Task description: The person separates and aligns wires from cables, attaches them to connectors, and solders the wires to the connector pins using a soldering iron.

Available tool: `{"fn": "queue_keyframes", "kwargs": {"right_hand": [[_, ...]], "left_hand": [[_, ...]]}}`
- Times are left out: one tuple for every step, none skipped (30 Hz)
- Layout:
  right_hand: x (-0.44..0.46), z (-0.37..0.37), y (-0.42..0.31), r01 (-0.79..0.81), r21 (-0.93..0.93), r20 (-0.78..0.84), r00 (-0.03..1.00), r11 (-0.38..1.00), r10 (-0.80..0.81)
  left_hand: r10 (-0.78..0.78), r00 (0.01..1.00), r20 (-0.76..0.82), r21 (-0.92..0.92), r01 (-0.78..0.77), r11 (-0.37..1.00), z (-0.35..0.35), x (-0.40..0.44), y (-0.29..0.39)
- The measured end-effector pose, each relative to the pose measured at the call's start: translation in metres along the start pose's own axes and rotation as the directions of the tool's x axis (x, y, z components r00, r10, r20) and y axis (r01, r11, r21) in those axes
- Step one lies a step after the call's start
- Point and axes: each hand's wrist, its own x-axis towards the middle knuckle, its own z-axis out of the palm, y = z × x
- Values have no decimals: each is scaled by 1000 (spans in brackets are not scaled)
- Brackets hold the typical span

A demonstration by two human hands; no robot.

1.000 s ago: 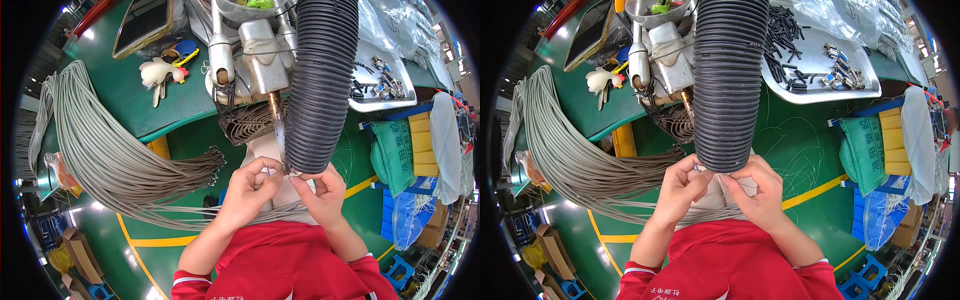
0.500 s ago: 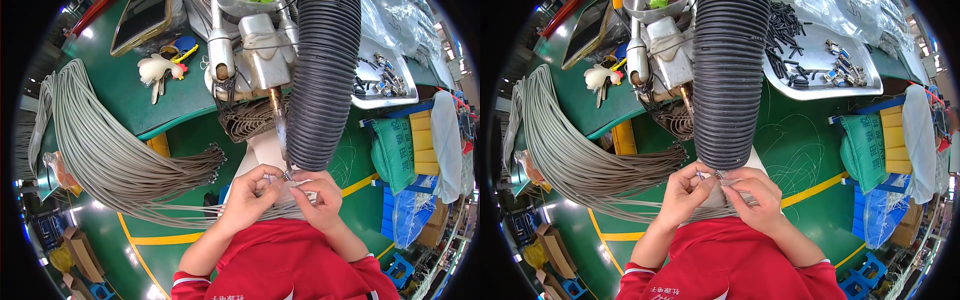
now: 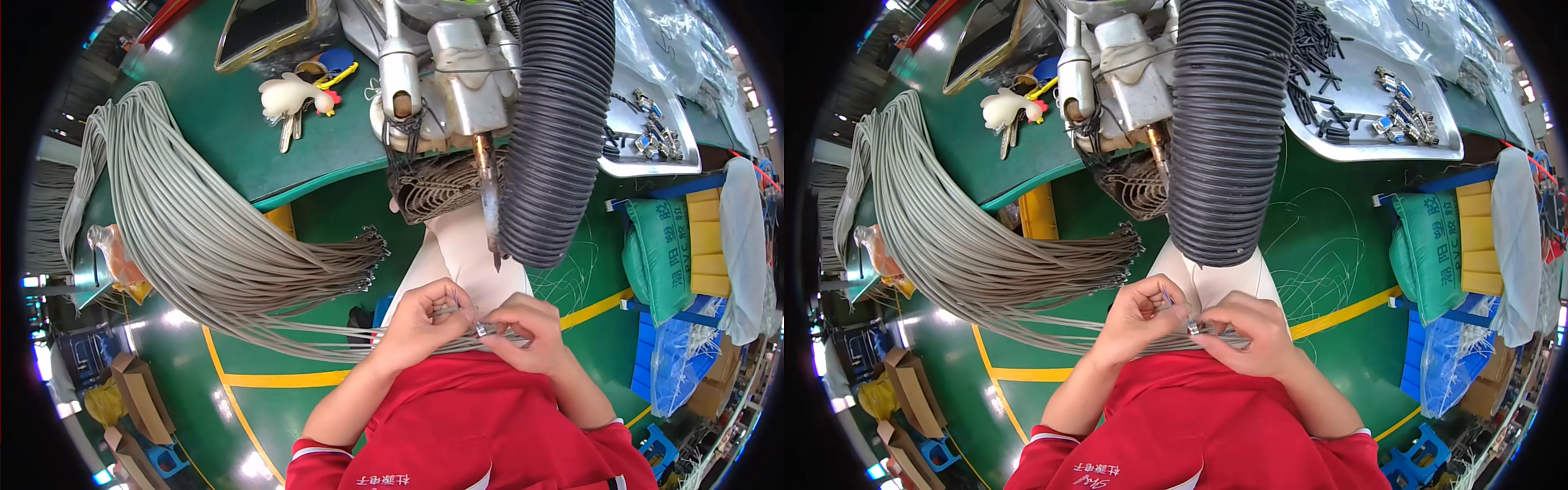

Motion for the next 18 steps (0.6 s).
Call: {"fn": "queue_keyframes", "kwargs": {"right_hand": [[0, 0, 2, -88, 54, -12, 996, 995, 89], [0, -1, 4, -175, 105, -21, 984, 979, 178], [0, -3, 6, -260, 155, -28, 963, 953, 267], [1, -3, 6, -263, 150, -34, 962, 953, 271], [3, -1, 6, -299, 233, -14, 951, 926, 310], [6, 2, 5, -332, 314, 10, 938, 890, 346], [7, 3, 5, -363, 392, 39, 925, 845, 379], [7, 3, 5, -364, 391, 38, 924, 846, 380], [8, 3, 5, -361, 385, 60, 928, 849, 367], [8, 4, 6, -357, 381, 84, 932, 853, 353], [9, 5, 6, -354, 377, 109, 934, 856, 339], [9, 6, 5, -355, 378, 111, 934, 855, 338], [9, 6, 5, -352, 373, 95, 935, 858, 342], [9, 7, 4, -350, 369, 78, 935, 861, 347], [8, 7, 3, -348, 364, 61, 934, 864, 351], [7, 7, 2, -349, 364, 63, 934, 863, 351], [6, 8, 1, -289, 307, 23, 955, 907, 297], [5, 8, -1, -227, 245, -14, 971, 943, 237]], "left_hand": [[1, 999, 43, 34, -3, 999, 0, 0, 0], [0, 999, 49, 32, -1, 999, 1, -1, -1], [-26, 999, 44, 65, 23, 998, 3, -3, 2], [-51, 998, 41, 98, 47, 994, 7, -4, 8], [-75, 996, 37, 130, 69, 989, 10, -3, 11], [-75, 996, 45, 129, 69, 989, 11, -2, 11], [-75, 996, 42, 187, 66, 980, 12, -2, 10], [-74, 997, 36, 245, 63, 968, 12, -2, 9], [-72, 997, 29, 303, 60, 951, 12, -2, 8], [-71, 997, 26, 302, 60, 951, 12, -2, 8], [-65, 998, 24, 300, 55, 952, 12, -2, 8], [-59, 998, 23, 298, 49, 953, 11, -2, 8], [-53, 998, 23, 295, 44, 954, 11, -2, 8], [-53, 998, 23, 294, 44, 955, 11, -1, 8], [-61, 998, 9, 279, 56, 959, 11, -1, 8], [-69, 998, -5, 264, 68, 962, 11, -1, 9], [-77, 997, -19, 249, 79, 965, 11, -1, 9], [-76, 997, -21, 248, 79, 966, 10, -1, 8]]}}
